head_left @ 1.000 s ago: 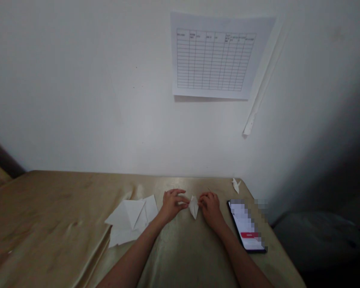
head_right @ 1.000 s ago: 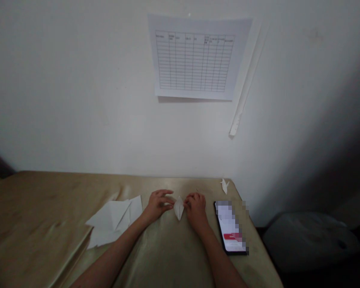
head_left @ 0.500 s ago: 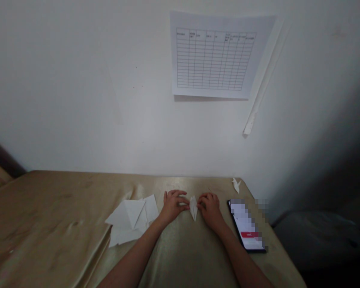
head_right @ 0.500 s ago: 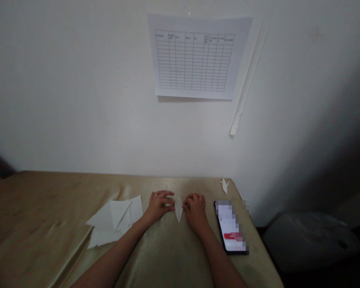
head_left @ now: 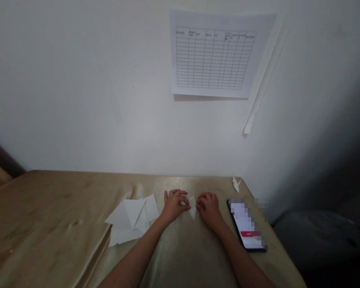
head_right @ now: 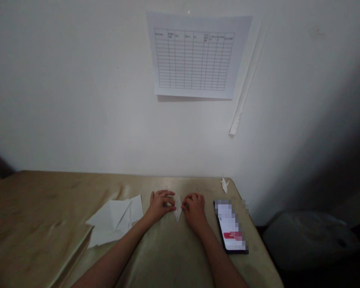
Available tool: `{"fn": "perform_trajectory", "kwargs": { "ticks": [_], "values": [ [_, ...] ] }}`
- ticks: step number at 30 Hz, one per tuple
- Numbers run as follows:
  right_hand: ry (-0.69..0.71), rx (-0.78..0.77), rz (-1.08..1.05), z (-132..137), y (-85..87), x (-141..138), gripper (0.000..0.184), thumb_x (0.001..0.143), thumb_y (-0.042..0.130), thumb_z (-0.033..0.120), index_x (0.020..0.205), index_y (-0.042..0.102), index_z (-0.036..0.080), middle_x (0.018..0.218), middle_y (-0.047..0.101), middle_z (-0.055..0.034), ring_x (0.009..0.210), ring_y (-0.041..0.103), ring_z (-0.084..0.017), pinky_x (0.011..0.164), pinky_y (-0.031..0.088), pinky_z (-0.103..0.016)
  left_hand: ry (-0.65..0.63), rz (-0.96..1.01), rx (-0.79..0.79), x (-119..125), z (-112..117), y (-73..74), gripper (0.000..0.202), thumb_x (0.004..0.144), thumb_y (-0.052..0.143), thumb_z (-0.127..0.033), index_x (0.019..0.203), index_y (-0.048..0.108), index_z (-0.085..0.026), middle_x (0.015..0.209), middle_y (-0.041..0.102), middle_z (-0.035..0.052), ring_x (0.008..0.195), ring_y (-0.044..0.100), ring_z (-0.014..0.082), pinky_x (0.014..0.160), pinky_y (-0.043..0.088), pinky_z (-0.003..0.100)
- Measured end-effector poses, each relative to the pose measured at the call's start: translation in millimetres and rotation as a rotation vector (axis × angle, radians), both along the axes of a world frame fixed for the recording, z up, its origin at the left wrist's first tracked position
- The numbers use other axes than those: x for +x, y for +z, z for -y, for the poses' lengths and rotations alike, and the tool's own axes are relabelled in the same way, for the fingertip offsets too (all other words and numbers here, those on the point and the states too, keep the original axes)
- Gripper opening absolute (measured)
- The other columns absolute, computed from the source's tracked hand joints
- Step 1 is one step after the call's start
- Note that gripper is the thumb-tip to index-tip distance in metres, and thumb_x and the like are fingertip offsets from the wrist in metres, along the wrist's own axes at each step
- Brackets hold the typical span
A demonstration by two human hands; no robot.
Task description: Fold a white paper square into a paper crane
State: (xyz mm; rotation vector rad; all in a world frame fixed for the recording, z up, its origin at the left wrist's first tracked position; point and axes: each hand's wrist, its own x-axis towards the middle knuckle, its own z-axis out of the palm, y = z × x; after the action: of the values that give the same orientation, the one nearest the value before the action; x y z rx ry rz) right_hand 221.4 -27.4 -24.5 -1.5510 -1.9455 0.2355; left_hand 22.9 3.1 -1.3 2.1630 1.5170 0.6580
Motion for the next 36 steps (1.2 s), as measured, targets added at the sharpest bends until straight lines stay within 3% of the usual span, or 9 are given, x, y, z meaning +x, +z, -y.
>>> {"fn": "perform_trajectory", "kwargs": {
  "ticks": [15,18,23,36],
  "values": [
    [0.008,0.01,0.022,1,1.6,-1,0.006,0.085,0.065,0.022,0.088,0.068,0.025,0.108,0.063,-0.0047,0.112,0.048,-0.024,0.105,0.03,-0.044,0.038,0.007,-0.019,5,-2,2.1,0.01,0.068,0.084,-0.036,0.069,0.075,-0.031,0.128,0.067,-0.0033,0.13,0.045,0.0312,0.113,0.004,0.069],
    [0.003,0.002,0.033,4,4.4,-3,0.004,0.086,0.066,0.029,0.087,0.068,0.025,0.108,0.062,-0.0045,0.113,0.047,-0.024,0.105,0.03,-0.043,0.053,0.003,-0.019,5,-2,1.2,0.011,0.066,0.084,-0.037,0.069,0.075,-0.032,0.131,0.065,-0.004,0.131,0.045,0.0312,0.114,0.004,0.068],
    [-0.025,0.0,0.092,8,8.7,-8,0.03,0.079,0.073,0.05,0.091,0.066,0.024,0.109,0.06,-0.0064,0.11,0.048,-0.026,0.103,0.032,-0.045,0.048,-0.002,-0.008,4,-3,0.8,0.009,0.067,0.084,-0.036,0.071,0.076,-0.032,0.133,0.064,-0.0033,0.132,0.044,0.0321,0.114,0.006,0.068],
    [0.043,-0.062,0.075,7,9.0,-2,0.043,0.067,0.082,0.049,0.098,0.064,0.026,0.116,0.06,-0.0061,0.118,0.05,-0.028,0.11,0.025,-0.05,0.053,0.005,-0.018,3,-4,-0.6,0.008,0.067,0.084,-0.036,0.071,0.077,-0.034,0.134,0.064,-0.004,0.133,0.044,0.0324,0.115,0.006,0.067]
  ]
}}
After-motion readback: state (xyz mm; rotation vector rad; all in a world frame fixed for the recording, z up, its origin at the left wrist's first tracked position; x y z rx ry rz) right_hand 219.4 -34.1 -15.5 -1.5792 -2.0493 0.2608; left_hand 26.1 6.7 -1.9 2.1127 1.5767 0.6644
